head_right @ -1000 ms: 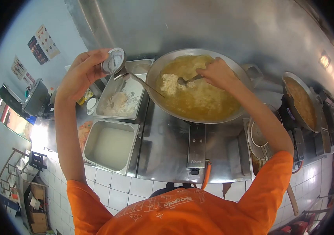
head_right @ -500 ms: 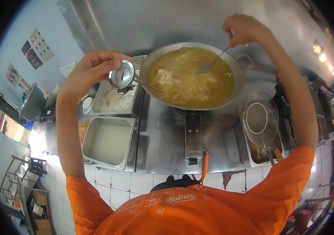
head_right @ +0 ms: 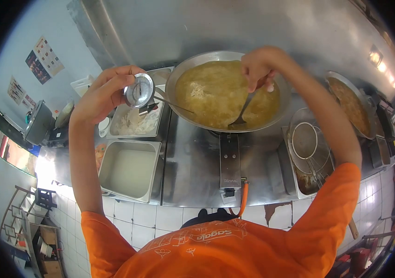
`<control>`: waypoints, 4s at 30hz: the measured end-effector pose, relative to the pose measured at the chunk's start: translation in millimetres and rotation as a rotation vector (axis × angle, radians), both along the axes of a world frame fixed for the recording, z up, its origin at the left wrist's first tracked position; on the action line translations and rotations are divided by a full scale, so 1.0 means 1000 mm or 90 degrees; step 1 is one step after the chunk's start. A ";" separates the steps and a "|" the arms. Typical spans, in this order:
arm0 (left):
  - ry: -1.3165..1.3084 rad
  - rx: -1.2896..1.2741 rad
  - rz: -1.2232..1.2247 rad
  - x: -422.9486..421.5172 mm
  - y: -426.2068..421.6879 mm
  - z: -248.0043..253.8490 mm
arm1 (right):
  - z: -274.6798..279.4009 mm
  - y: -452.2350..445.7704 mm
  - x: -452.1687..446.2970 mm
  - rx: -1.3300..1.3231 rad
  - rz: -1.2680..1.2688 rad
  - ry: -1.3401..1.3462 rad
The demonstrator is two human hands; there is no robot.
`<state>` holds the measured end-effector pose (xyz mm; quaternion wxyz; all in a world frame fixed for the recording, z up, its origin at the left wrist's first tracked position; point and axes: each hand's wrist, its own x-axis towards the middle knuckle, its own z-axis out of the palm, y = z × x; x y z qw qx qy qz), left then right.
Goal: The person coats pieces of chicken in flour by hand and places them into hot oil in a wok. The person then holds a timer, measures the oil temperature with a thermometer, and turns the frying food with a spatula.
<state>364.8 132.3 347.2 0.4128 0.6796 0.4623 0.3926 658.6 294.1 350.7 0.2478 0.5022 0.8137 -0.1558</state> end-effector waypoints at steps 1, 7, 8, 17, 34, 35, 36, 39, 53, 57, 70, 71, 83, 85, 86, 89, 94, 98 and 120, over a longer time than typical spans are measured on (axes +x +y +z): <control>-0.014 -0.002 0.006 -0.001 0.001 0.000 | -0.015 0.006 -0.004 0.021 0.028 0.027; -0.095 -0.018 0.034 -0.009 0.008 -0.001 | -0.095 0.033 -0.027 0.139 0.026 0.115; -0.095 -0.017 0.036 -0.011 0.009 0.000 | -0.108 0.039 -0.031 0.198 0.031 0.099; -0.156 -0.042 0.060 -0.019 0.008 -0.001 | -0.185 0.098 -0.017 0.493 -0.030 0.237; -0.216 -0.064 0.071 -0.013 0.013 -0.008 | -0.056 0.120 0.059 0.666 0.230 0.139; -0.216 -0.067 0.069 -0.013 0.014 -0.009 | -0.043 0.114 0.064 0.659 0.215 0.138; -0.193 -0.063 0.059 -0.015 0.017 -0.010 | -0.028 0.104 0.069 0.657 0.212 0.137; -0.165 -0.053 0.036 -0.014 0.019 -0.009 | 0.010 0.085 0.083 0.626 0.180 0.072; -0.173 -0.055 0.022 -0.006 0.015 -0.003 | -0.027 0.094 0.106 0.288 -0.046 -0.002; -0.250 -0.053 0.070 -0.012 0.014 0.000 | -0.080 0.122 0.113 0.217 -0.075 0.150; -0.379 -0.070 0.119 -0.031 0.018 0.007 | -0.152 0.146 0.028 0.390 0.093 0.440; -0.380 -0.071 0.119 -0.030 0.018 0.007 | -0.147 0.141 0.023 0.415 0.112 0.450; -0.321 -0.075 0.056 -0.004 0.016 0.013 | -0.078 0.062 0.011 0.440 0.239 0.350; -0.280 -0.082 0.009 0.013 0.013 0.013 | -0.060 0.041 0.014 0.497 0.238 0.298; -0.278 -0.085 0.000 0.020 0.014 0.012 | -0.050 0.030 0.017 0.550 0.242 0.245; -0.193 -0.088 -0.066 0.044 0.019 0.004 | -0.019 0.012 0.036 0.603 0.211 0.185; -0.130 -0.104 -0.077 0.082 0.030 -0.026 | 0.011 -0.013 0.086 0.699 0.151 0.154; -0.067 -0.031 -0.042 0.115 0.025 -0.071 | 0.000 -0.030 0.124 0.741 0.057 0.177; 0.117 0.330 0.010 0.147 0.045 -0.178 | -0.114 -0.059 0.176 0.960 0.031 0.203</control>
